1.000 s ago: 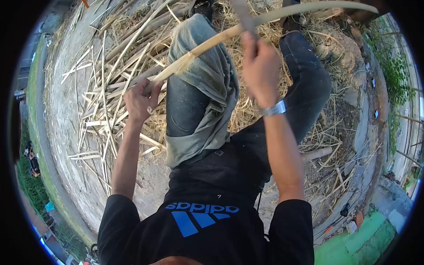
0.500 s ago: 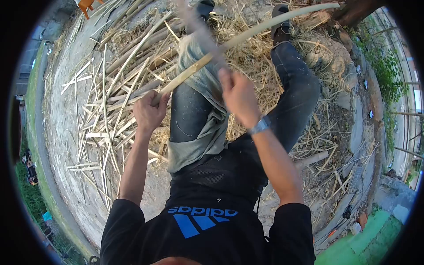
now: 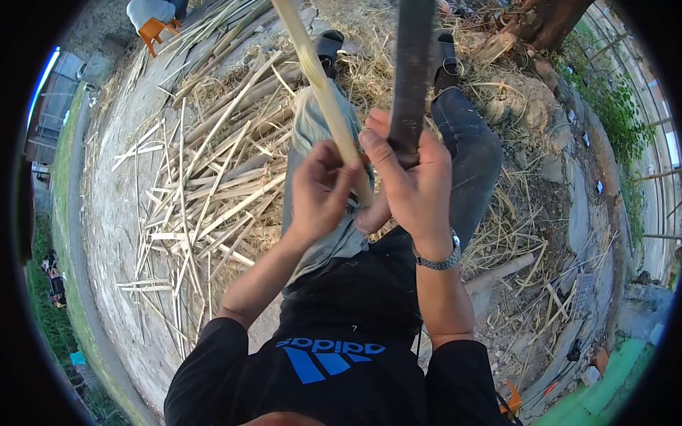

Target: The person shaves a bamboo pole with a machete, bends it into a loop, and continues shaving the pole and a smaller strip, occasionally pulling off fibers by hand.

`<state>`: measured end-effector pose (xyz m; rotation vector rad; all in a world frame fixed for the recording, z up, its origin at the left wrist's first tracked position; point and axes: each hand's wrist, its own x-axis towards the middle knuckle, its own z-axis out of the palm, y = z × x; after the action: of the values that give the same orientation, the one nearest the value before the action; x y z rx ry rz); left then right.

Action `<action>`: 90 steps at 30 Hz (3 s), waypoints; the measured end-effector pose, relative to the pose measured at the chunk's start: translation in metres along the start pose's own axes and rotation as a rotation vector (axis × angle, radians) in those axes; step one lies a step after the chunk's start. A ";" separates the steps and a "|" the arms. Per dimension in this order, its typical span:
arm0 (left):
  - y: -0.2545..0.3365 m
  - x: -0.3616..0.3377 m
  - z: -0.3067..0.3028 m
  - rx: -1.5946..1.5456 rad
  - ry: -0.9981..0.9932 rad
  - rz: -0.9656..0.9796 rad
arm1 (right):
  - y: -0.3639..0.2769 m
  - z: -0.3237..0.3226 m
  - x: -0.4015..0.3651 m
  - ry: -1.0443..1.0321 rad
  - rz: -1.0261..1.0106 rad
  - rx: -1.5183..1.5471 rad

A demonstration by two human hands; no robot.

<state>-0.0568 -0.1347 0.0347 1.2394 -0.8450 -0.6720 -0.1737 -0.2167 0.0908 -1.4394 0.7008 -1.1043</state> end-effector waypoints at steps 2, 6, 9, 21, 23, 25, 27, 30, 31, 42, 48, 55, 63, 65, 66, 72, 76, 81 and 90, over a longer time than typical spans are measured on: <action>-0.025 -0.005 0.023 0.051 -0.008 0.003 | 0.006 -0.003 0.001 -0.038 0.052 -0.024; -0.032 -0.015 0.034 0.193 -0.108 0.065 | 0.024 -0.018 0.003 -0.116 0.099 -0.385; -0.014 -0.019 -0.001 0.510 -0.392 0.052 | 0.037 -0.029 0.002 -0.130 0.087 -0.474; 0.055 0.035 -0.184 1.402 -0.275 0.271 | 0.057 -0.057 0.053 -0.279 -0.303 -0.774; 0.052 0.027 -0.180 1.310 -0.332 0.088 | 0.059 -0.049 0.059 -0.196 -0.712 -0.874; 0.047 0.017 -0.172 1.141 -0.179 -0.066 | 0.056 -0.043 0.056 -0.151 -0.672 -0.808; 0.039 0.014 -0.172 1.044 -0.080 -0.166 | 0.048 -0.028 0.034 -0.198 -0.434 -0.724; 0.023 0.003 -0.163 0.923 -0.049 -0.276 | 0.051 -0.002 0.014 -0.262 -0.225 -0.611; 0.020 0.000 -0.158 0.865 -0.072 -0.359 | 0.056 0.004 0.010 -0.286 -0.251 -0.586; -0.005 -0.024 -0.148 0.644 0.000 -0.488 | 0.070 -0.005 0.020 -0.596 -0.198 -0.913; -0.013 -0.023 -0.127 0.852 0.051 -0.419 | 0.074 0.002 0.014 -0.709 -0.103 -1.038; -0.015 -0.037 -0.118 0.804 0.079 -0.299 | 0.097 0.000 0.084 -0.565 -0.077 -1.027; -0.018 -0.049 -0.125 0.817 0.072 -0.239 | 0.110 0.012 0.062 -0.643 -0.267 -1.073; -0.009 -0.048 -0.124 0.800 0.072 -0.316 | 0.115 0.004 0.096 -0.473 -0.113 -1.075; -0.010 -0.045 -0.124 0.790 0.055 -0.303 | 0.114 0.008 0.096 -0.438 -0.175 -1.134; -0.029 -0.059 -0.143 0.773 0.077 -0.257 | 0.103 0.019 0.052 -0.627 -0.379 -1.111; -0.010 -0.065 -0.152 0.800 0.074 -0.287 | 0.109 0.005 0.103 -0.449 -0.172 -1.090; -0.010 -0.063 -0.145 0.850 0.051 -0.254 | 0.090 0.019 0.075 -0.465 -0.163 -1.068; 0.000 -0.071 -0.142 0.866 0.039 -0.279 | 0.109 -0.005 0.120 -0.353 -0.104 -1.055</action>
<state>0.0247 -0.0016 0.0063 2.1709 -0.9758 -0.5001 -0.1149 -0.3461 0.0130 -2.5009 1.0153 -0.4869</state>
